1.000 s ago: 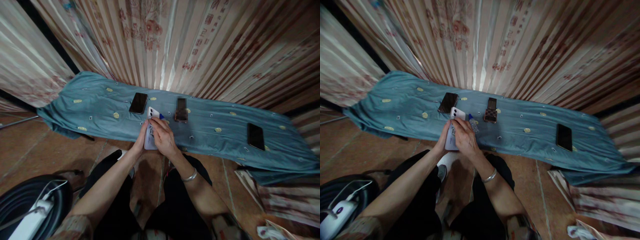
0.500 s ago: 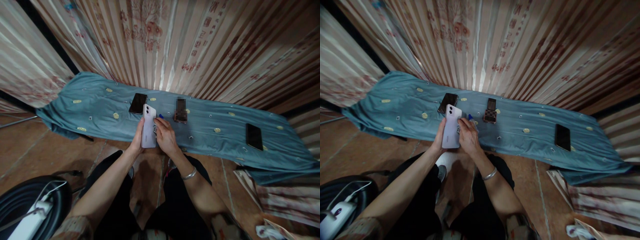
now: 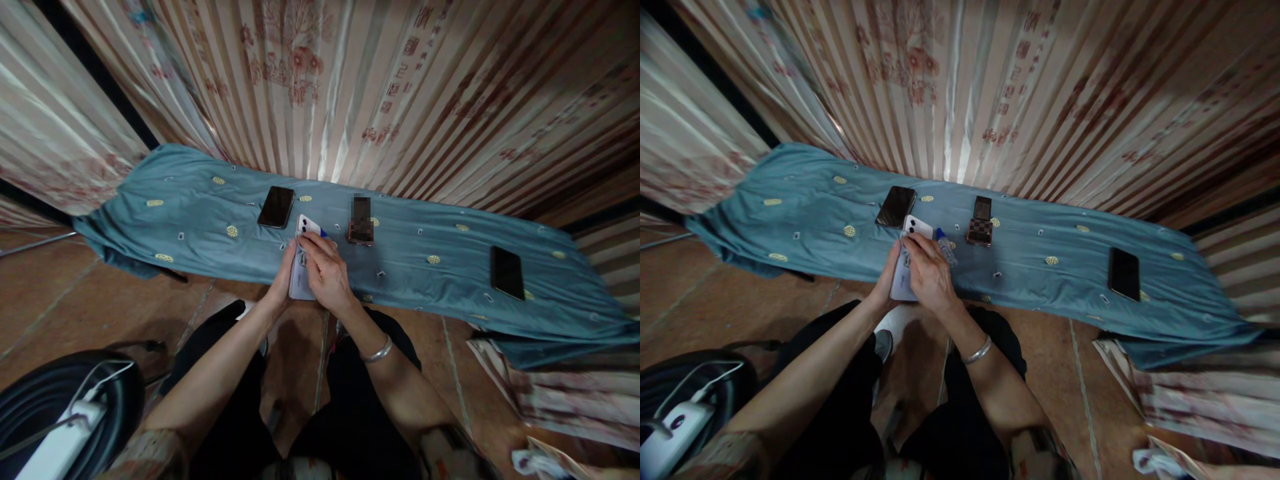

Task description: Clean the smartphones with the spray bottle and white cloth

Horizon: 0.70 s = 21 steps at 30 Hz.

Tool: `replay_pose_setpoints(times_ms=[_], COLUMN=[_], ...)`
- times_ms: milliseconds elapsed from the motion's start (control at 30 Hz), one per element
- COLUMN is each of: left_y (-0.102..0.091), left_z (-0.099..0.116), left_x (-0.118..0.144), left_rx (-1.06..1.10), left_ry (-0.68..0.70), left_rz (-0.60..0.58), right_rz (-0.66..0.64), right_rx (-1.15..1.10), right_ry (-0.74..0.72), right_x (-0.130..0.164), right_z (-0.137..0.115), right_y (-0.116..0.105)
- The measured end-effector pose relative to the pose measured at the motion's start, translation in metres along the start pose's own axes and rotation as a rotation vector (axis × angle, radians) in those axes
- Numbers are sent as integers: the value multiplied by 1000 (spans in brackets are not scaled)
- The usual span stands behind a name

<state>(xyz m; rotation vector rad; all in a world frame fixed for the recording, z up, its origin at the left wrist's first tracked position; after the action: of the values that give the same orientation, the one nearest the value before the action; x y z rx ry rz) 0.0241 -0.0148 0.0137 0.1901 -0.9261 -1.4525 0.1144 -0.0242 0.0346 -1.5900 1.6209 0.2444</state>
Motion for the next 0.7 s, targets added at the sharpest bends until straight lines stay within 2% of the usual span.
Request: replay_pose_setpoints(times_ms=[267, 500, 700], left_y=[-7, 1, -2], left_z=[9, -1, 5], left_x=[-6, -1, -2], left_rx=[-51, 10, -25], left_ry=[0, -2, -6], left_rz=[134, 59, 94], right_rz=[-93, -8, -87], right_rx=[-40, -15, -49], right_ry=[-26, -8, -12], right_x=[6, 1, 4], right_z=[-4, 2, -5], right_y=[4, -2, 1])
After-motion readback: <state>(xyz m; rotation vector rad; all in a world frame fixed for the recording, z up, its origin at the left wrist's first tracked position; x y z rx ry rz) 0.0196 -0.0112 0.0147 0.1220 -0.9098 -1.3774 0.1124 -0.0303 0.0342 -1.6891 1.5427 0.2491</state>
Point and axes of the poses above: each hand's wrist, its own x-axis away from the middle knuckle, its own y-axis out of the palm, z = x × y, the point moved 3 cm from there along -x, towards the middle knuckle, and after that the axes turned 10 degrees about -x, right-handed, at the moved point
